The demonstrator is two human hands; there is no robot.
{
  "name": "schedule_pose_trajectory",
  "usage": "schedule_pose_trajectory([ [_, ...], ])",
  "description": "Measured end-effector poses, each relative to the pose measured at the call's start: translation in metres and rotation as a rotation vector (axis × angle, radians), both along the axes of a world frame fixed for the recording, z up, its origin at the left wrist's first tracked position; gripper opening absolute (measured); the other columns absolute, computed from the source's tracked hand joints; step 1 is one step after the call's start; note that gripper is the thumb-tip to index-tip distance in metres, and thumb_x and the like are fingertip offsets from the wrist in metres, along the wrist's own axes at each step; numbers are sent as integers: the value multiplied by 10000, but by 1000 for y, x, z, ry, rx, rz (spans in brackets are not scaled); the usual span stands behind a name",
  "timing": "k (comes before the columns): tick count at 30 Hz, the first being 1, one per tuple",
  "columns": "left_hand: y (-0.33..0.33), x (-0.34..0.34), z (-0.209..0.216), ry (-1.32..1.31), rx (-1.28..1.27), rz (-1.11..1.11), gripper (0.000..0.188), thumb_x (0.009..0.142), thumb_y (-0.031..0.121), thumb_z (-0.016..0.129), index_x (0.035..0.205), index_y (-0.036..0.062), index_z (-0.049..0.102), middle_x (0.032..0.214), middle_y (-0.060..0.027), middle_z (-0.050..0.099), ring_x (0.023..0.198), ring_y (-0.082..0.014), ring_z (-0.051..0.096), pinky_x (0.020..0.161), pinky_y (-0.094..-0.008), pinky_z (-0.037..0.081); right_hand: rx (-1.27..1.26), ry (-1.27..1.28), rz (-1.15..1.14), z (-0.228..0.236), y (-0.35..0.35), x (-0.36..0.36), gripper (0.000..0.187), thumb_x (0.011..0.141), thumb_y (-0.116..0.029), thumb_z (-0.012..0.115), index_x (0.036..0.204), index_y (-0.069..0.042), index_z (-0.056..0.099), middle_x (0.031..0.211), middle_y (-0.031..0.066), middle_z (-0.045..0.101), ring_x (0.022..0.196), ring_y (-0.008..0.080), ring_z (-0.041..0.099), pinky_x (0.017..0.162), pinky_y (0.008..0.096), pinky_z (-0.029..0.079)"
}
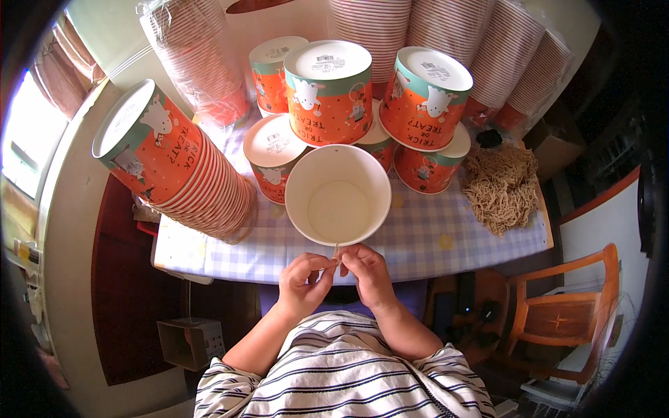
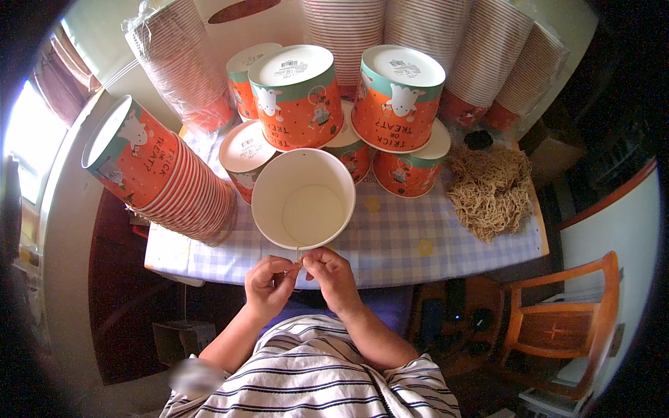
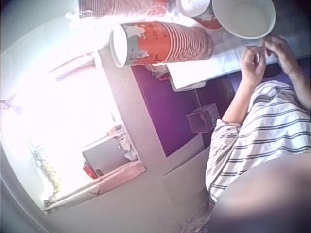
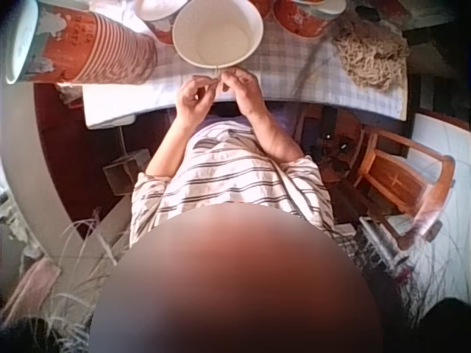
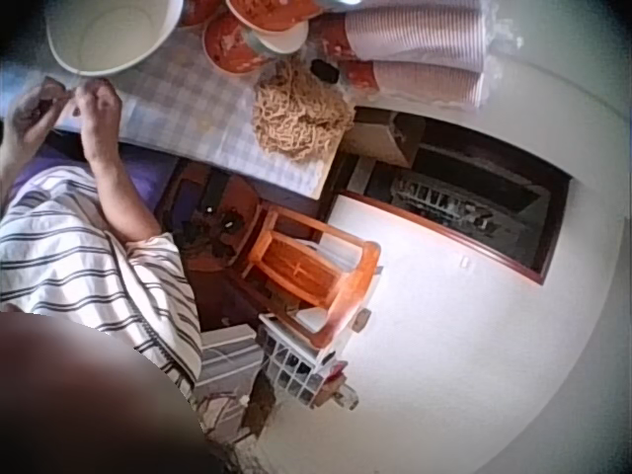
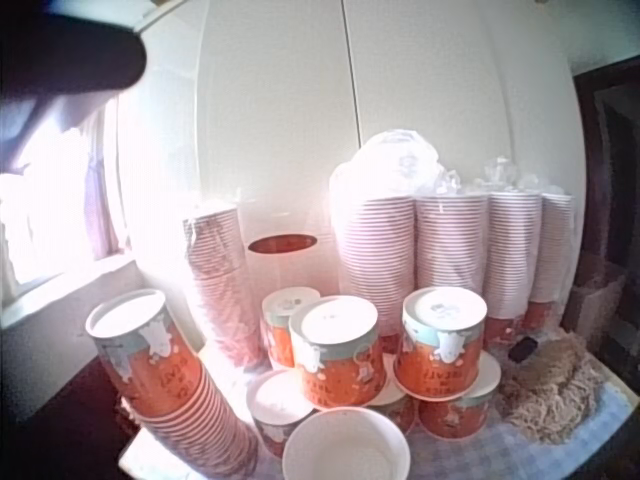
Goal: Attaching thin string handles to decorative paper tubs at a workstation.
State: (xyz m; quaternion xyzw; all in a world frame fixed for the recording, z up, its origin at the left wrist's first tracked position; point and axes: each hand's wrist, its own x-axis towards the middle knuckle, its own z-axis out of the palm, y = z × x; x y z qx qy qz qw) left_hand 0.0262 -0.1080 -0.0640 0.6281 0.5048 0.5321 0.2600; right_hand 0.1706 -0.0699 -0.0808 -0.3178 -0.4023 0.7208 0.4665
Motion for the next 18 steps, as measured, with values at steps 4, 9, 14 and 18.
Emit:
schedule_pose_trajectory([
  [4, -4, -2, -9, -174, -155, -32, 85, 795, -70, 622, 868, -26, 617, 831, -54, 620, 667, -36, 531, 546, -166, 396, -57, 13, 20, 9, 1, -5, 233, 899, -259, 590, 901, -34, 648, 851, -12, 629, 714, 63, 500, 656, 217, 412],
  [9, -2, 1, -13, -321, -155, 4, 84, 767, -39, 651, 829, 15, 636, 687, 17, 585, 509, 0, 407, 449, -176, 312, -103, 56, -1, -5, 0, -7, 234, 881, -272, 620, 877, -44, 673, 814, -10, 645, 703, 54, 504, 629, 223, 398],
  [14, -1, -6, -10, -395, -248, -7, 39, 839, -36, 596, 875, -29, 609, 766, -24, 618, 637, -37, 527, 553, -170, 414, -82, -35, -69, -4, 1, -4, 187, 872, -231, 635, 895, -48, 665, 809, -8, 637, 701, 46, 506, 638, 212, 404],
  [18, 2, -5, -9, -506, -282, -5, 46, 838, -16, 622, 880, -31, 611, 771, -21, 618, 642, -39, 529, 561, -169, 415, -11, -89, -81, 1, 0, -3, 113, 884, -143, 623, 922, -37, 633, 846, -12, 626, 745, 36, 521, 671, 193, 417],
])
